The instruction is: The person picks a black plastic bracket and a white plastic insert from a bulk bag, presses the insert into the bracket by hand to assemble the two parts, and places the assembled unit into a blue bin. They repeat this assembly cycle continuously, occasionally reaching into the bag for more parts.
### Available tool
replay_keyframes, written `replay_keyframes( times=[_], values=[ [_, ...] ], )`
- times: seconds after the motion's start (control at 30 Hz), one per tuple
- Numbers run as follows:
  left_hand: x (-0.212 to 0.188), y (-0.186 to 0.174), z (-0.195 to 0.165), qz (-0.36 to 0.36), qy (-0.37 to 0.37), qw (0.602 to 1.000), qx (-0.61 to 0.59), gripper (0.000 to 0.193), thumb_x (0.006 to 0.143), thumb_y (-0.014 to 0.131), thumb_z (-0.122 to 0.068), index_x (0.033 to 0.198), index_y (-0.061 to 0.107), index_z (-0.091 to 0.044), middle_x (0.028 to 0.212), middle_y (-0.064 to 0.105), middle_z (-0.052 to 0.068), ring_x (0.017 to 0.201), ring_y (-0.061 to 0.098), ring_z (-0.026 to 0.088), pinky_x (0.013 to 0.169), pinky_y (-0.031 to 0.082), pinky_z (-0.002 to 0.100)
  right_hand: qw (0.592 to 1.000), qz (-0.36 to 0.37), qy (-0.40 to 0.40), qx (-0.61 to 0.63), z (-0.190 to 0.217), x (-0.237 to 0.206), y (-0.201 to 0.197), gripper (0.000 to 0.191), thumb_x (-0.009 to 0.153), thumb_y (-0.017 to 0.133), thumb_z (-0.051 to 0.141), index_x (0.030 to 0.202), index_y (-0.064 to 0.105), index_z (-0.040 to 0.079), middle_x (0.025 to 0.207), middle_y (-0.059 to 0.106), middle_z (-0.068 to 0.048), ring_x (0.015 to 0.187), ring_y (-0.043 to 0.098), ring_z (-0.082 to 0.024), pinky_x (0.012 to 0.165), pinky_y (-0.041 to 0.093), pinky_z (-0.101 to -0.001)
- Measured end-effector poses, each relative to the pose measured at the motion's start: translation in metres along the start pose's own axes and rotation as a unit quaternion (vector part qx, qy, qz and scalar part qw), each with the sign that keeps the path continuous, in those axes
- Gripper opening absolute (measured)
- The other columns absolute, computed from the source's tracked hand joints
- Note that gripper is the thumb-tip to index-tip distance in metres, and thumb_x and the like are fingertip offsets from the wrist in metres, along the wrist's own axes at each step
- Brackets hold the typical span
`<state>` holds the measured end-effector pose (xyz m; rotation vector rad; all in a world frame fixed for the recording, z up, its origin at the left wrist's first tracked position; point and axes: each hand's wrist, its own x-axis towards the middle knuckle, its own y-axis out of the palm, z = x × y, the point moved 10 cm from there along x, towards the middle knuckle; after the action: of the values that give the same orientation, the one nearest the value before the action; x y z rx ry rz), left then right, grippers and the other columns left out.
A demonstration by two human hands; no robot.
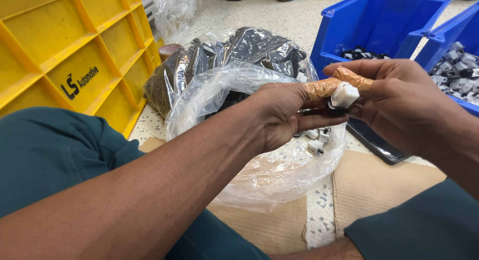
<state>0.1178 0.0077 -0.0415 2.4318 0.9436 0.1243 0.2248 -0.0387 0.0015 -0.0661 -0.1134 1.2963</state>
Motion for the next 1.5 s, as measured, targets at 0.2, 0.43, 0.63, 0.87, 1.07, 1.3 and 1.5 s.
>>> replay_keyframes(
  times=[0.2,0.43,0.63,0.87,1.07,1.3,1.5],
  values=[
    [0.006,-0.003,-0.003,0.023,-0.017,1.000,0.002,0.040,0.097,0.061,-0.011,0.126,0.053,0.016,0.122,0.060,0.026,0.105,0.073,0.032,0.085,0.068,0.030,0.996,0.090,-0.020,-0.013,0.005,0.011,0.006,0.043,0.113,0.049,0.025,0.136,0.065,-0.008,0.124,0.070,-0.021,0.099,0.069,-0.021,0.080,0.058,-0.0355],
    [0.015,-0.006,0.009,0.031,-0.114,0.993,0.010,0.040,0.095,0.061,-0.010,0.127,0.051,0.011,0.115,0.066,0.024,0.101,0.074,0.034,0.087,0.067,0.034,0.986,0.121,0.021,-0.114,-0.003,0.034,-0.001,0.040,0.098,0.045,0.009,0.131,0.061,-0.005,0.123,0.070,-0.020,0.095,0.075,-0.016,0.082,0.063,-0.0278],
    [0.019,-0.018,0.028,0.049,-0.155,0.987,-0.002,0.035,0.093,0.066,-0.014,0.120,0.057,0.006,0.114,0.069,0.021,0.099,0.075,0.028,0.086,0.068,0.033,0.926,0.355,-0.052,0.115,-0.020,0.025,0.026,0.030,0.112,0.054,0.009,0.136,0.061,-0.008,0.112,0.068,-0.017,0.086,0.065,-0.010,0.069,0.058,-0.0237],
    [0.022,-0.047,0.031,-0.131,-0.118,0.979,-0.107,0.054,0.094,0.067,-0.045,0.117,0.062,0.004,0.108,0.063,0.012,0.089,0.071,0.019,0.080,0.066,0.021,0.974,0.007,0.182,0.137,-0.084,0.042,-0.018,0.025,0.106,0.047,0.014,0.120,0.059,-0.003,0.099,0.061,-0.007,0.080,0.061,-0.003,0.069,0.054,-0.0087],
    [0.020,-0.028,0.026,-0.128,-0.018,0.992,-0.011,0.037,0.085,0.078,-0.010,0.117,0.063,-0.001,0.104,0.069,0.011,0.077,0.067,0.011,0.062,0.062,0.016,0.978,-0.018,0.181,0.103,-0.077,0.030,0.000,0.024,0.110,0.047,0.018,0.123,0.057,0.001,0.103,0.059,-0.005,0.084,0.059,-0.004,0.075,0.055,-0.0160],
    [0.012,-0.051,0.030,-0.238,-0.048,0.970,-0.029,0.018,0.092,0.070,-0.007,0.107,0.070,0.004,0.093,0.069,0.011,0.068,0.065,0.010,0.058,0.058,0.014,0.987,0.007,0.153,0.056,-0.070,0.023,0.015,0.037,0.109,0.045,0.035,0.123,0.063,0.005,0.106,0.060,-0.005,0.087,0.061,-0.008,0.078,0.053,-0.0246],
    [0.020,-0.035,0.013,-0.128,-0.043,0.988,0.079,0.019,0.097,0.058,-0.006,0.107,0.066,0.008,0.093,0.066,0.014,0.067,0.065,0.012,0.060,0.062,0.020,0.993,0.037,0.107,0.028,-0.057,0.024,0.014,0.036,0.109,0.055,0.030,0.127,0.062,0.000,0.104,0.062,-0.006,0.086,0.059,-0.010,0.076,0.054,-0.0265]
  ],
)
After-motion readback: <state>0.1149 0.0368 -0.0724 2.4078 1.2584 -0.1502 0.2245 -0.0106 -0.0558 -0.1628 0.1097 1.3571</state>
